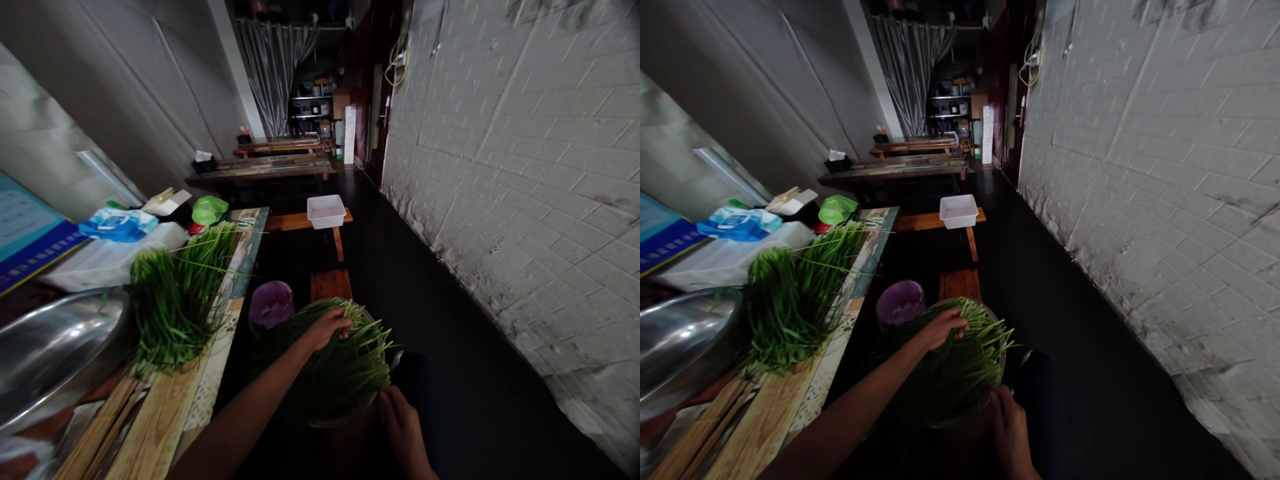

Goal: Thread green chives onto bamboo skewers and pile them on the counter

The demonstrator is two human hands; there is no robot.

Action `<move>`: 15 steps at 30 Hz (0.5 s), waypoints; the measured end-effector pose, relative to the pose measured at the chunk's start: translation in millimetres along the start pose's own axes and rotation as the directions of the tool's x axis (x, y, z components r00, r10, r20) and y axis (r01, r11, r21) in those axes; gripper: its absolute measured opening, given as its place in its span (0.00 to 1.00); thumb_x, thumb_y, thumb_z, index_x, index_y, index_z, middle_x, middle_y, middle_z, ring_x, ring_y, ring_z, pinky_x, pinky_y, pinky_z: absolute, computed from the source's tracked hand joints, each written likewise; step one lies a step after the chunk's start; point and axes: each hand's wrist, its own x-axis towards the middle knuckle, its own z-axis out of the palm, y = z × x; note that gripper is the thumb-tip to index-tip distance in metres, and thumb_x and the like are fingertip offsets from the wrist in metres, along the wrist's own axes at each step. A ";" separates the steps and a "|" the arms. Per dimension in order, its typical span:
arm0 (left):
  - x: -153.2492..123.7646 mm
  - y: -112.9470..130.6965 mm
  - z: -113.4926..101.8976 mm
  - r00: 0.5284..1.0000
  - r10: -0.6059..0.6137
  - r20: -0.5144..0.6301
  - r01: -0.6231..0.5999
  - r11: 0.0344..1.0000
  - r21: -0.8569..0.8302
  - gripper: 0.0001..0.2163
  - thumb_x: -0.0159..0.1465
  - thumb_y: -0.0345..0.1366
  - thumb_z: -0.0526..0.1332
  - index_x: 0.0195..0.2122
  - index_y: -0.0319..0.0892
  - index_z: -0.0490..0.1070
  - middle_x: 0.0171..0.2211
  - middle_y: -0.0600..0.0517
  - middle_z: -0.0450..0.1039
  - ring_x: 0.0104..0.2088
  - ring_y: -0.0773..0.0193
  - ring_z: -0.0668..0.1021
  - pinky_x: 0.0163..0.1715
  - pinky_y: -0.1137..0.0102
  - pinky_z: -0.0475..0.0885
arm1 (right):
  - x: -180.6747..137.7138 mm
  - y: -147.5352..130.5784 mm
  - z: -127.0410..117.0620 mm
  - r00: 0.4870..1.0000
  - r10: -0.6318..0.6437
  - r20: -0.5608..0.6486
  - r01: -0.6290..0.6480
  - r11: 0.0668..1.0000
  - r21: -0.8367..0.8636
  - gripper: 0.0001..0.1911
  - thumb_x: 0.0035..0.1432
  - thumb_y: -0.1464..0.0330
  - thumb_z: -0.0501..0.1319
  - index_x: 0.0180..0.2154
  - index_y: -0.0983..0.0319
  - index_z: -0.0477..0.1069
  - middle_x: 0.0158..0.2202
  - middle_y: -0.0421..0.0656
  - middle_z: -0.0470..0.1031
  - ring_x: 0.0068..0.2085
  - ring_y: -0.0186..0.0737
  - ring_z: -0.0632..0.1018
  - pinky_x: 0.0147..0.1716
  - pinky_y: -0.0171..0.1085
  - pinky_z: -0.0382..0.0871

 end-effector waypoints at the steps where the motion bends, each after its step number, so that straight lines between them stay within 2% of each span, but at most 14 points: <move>1: -1.8 1.6 4.3 1.000 0.006 0.005 -0.006 1.000 0.001 0.14 0.51 0.41 0.66 0.31 0.37 0.68 0.24 0.54 0.69 0.21 0.72 0.70 0.23 0.74 0.61 | 0.3 -4.1 -0.5 1.000 -0.009 -0.004 0.009 1.000 0.001 0.18 0.62 0.55 0.51 0.28 0.60 0.66 0.23 0.39 0.67 0.24 0.34 0.67 0.22 0.29 0.61; 6: -11.9 8.5 22.2 1.000 -0.016 -0.003 0.016 0.999 -0.035 0.11 0.50 0.39 0.66 0.27 0.36 0.69 0.24 0.53 0.69 0.25 0.69 0.71 0.25 0.73 0.62 | 2.6 -24.8 -3.2 0.999 -0.047 0.015 0.047 0.999 0.014 0.17 0.63 0.57 0.50 0.29 0.61 0.65 0.23 0.38 0.65 0.24 0.32 0.65 0.23 0.29 0.61; 15: -26.5 21.3 37.0 0.999 -0.042 -0.034 0.041 0.998 -0.042 0.12 0.48 0.40 0.67 0.22 0.35 0.69 0.21 0.55 0.67 0.20 0.73 0.65 0.24 0.73 0.57 | 7.7 -37.8 -5.0 0.997 -0.082 -0.011 0.082 0.997 0.008 0.15 0.63 0.60 0.52 0.28 0.61 0.66 0.23 0.38 0.66 0.23 0.32 0.65 0.23 0.29 0.60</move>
